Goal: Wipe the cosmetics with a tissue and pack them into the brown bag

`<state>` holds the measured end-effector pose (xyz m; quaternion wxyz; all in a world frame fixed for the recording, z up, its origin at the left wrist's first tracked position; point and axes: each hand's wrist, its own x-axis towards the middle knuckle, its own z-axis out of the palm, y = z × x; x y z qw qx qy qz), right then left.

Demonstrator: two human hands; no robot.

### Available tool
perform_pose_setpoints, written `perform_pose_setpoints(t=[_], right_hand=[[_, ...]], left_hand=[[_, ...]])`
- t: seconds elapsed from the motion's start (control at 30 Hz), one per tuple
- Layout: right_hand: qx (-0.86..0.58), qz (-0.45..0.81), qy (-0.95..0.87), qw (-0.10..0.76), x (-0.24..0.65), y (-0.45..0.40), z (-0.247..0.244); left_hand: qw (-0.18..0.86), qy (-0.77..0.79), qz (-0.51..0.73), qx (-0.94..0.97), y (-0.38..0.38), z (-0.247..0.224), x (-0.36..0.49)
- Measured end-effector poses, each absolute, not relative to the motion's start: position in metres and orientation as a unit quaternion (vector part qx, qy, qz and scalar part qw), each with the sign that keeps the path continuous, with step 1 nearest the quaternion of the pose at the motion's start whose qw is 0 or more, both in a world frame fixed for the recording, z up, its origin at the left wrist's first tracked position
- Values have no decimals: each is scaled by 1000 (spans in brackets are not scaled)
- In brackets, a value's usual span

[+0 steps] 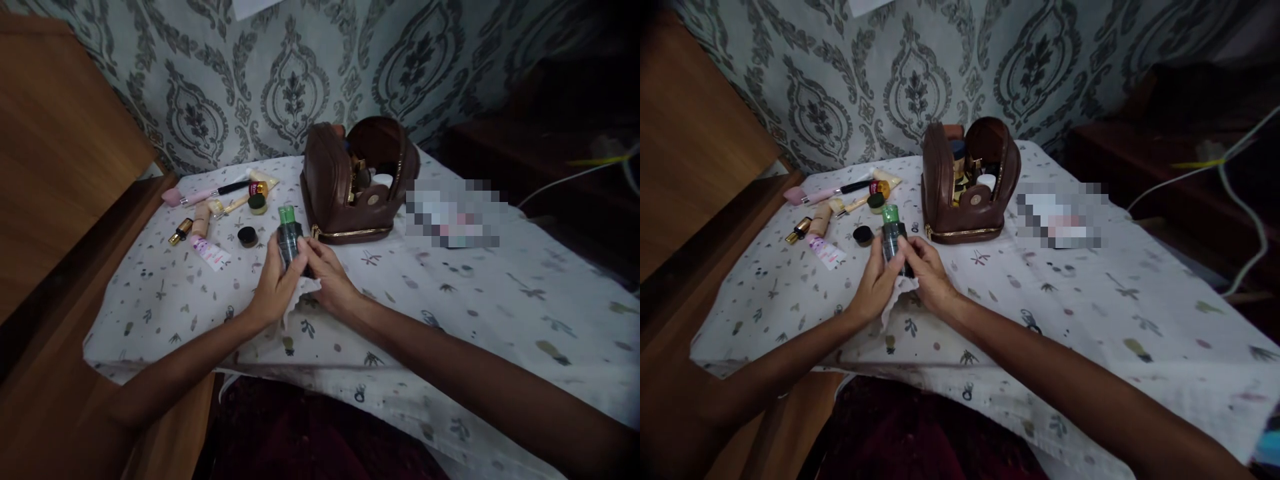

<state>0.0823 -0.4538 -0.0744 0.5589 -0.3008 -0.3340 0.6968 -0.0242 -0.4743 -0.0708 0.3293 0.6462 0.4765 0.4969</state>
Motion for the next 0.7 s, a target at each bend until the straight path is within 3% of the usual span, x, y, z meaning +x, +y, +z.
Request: perform_pose_setpoints(t=[0.23,0.5,0.7], right_hand=[[-299,596,-452,593,90,-459,-63],[-309,478,-615,545,146,-463,-25],[-327,403,-652,553,205,-466,0]], left_hand=[[480,436,437,623,-485,-66,-32],[478,416,254,731,-469,-27,-52],[437,391,226,778,-447,-6,-29]])
